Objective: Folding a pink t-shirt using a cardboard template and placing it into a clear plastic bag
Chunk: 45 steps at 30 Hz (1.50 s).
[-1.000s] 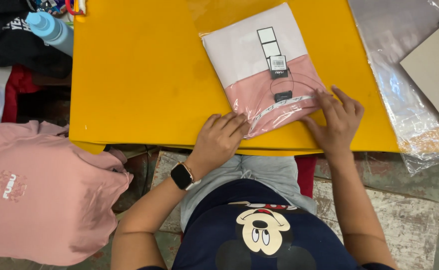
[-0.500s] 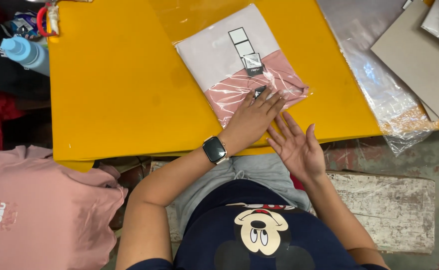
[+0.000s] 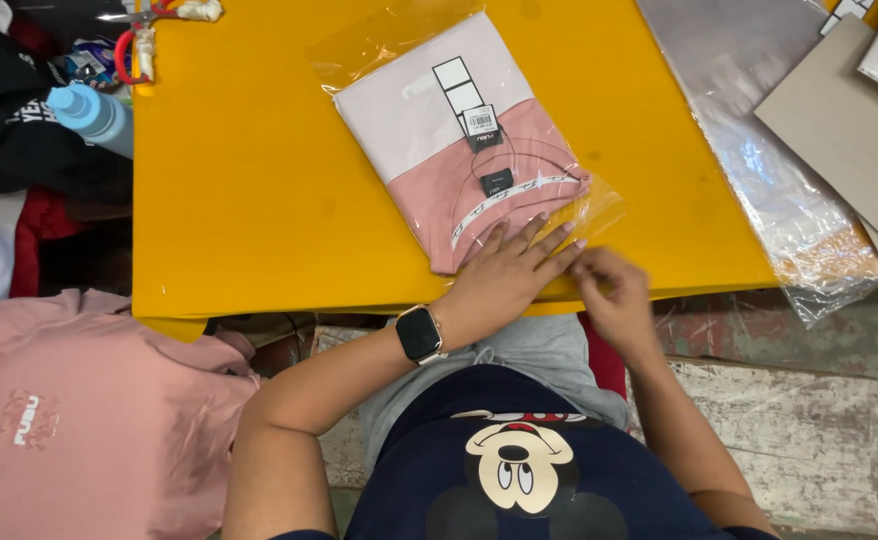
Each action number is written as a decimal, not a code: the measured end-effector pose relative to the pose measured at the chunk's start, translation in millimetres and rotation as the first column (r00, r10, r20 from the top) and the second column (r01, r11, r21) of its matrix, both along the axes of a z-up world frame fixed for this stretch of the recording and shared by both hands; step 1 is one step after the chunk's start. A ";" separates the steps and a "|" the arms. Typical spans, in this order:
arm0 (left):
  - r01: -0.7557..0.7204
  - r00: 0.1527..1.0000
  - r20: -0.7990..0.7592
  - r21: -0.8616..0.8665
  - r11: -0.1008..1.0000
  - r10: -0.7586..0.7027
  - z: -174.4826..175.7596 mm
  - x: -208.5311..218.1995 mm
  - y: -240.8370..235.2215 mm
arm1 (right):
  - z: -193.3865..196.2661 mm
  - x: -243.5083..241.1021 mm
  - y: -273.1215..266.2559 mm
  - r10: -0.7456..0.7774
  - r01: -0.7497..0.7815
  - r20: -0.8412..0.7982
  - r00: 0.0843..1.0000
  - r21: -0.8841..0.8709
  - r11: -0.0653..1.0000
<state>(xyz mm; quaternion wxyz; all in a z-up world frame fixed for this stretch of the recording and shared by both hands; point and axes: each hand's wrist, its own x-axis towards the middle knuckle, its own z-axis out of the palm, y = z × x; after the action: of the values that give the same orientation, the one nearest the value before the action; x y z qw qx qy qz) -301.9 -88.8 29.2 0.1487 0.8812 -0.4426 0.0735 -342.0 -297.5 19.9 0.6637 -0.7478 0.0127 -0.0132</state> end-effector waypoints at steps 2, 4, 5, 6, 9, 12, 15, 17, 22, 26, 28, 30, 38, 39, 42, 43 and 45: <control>0.025 0.999 -0.046 -0.001 1.000 -0.025 17.6 1.5 1.8 | 10.3 13.4 -17.5 0.035 0.138 0.280 0.959 -0.572 0.808; 0.103 0.958 -0.256 -0.100 0.990 -0.126 42.9 10.4 3.7 | -3.5 40.1 -36.0 -0.004 0.312 0.426 0.905 -0.656 0.687; 0.109 0.957 -0.258 -0.103 0.989 -0.132 50.8 28.6 7.7 | -4.1 49.8 -36.6 -0.008 0.314 0.423 0.906 -0.659 0.683; 0.066 0.947 -0.278 -0.318 0.946 -0.159 58.8 46.6 11.9 | -4.6 59.3 -37.0 -0.007 0.297 0.434 0.901 -0.606 0.738; -0.017 0.962 -0.258 -0.380 0.925 -0.088 29.8 100.5 25.0 | -0.9 76.0 -29.0 -0.003 0.250 0.439 0.898 -0.505 0.826; -0.038 0.975 -0.222 -0.201 0.979 -0.007 7.8 117.3 27.9 | 5.7 87.6 -24.3 0.020 0.212 0.451 0.892 -0.457 0.864; -0.005 0.972 -0.235 -0.146 0.989 -0.030 -1.3 112.1 25.7 | 18.1 92.1 -20.7 0.105 0.220 0.506 0.856 -0.541 0.811; 0.005 0.974 -0.224 -0.131 0.991 -0.035 -8.4 110.2 24.7 | 15.0 96.9 -24.0 0.182 0.244 0.541 0.821 -0.621 0.745; -0.021 0.997 -0.081 -0.072 0.997 0.015 -21.2 108.8 21.2 | -15.6 99.6 -44.8 0.420 0.406 0.630 0.653 -0.759 0.508; -0.028 0.998 -0.056 -0.079 0.996 0.024 -27.9 109.8 18.3 | 0.3 91.0 -46.2 0.540 0.400 0.636 0.552 -0.770 0.497; -0.026 1.000 -0.020 -0.090 0.996 0.024 -29.8 109.6 18.8 | -3.0 92.0 -52.6 0.521 0.409 0.656 0.546 -0.751 0.518; -0.018 1.000 -0.020 -0.097 0.995 0.016 -28.2 109.8 19.4 | -2.2 96.6 -51.8 0.448 0.325 0.663 0.599 -0.713 0.621; -0.009 0.999 -0.046 -0.101 0.995 0.004 -24.9 108.1 21.1 | 8.5 99.1 -42.3 0.302 0.094 0.563 0.769 -0.568 0.818; -0.011 0.999 -0.044 -0.093 0.996 0.007 -25.1 108.3 20.9 | 11.3 97.9 -39.9 0.249 0.063 0.505 0.827 -0.523 0.850; -0.012 0.999 -0.043 -0.080 0.997 0.009 -25.7 108.9 19.7 | -1.4 101.6 -40.5 0.159 0.059 0.409 0.898 -0.471 0.880; -0.014 0.999 -0.041 -0.074 0.997 0.011 -25.6 109.5 19.1 | -8.9 104.5 -42.1 0.121 0.080 0.382 0.916 -0.470 0.879; -0.010 0.999 -0.042 -0.078 0.997 0.007 -26.4 109.8 18.9 | -4.1 103.3 -32.5 0.100 0.089 0.350 0.931 -0.485 0.870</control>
<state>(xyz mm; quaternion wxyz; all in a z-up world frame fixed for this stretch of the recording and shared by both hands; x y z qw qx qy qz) -192.1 -69.9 2.8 0.1917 0.8780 -0.4324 0.0728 -238.7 -330.0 15.7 0.4416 -0.8765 -0.1163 -0.1524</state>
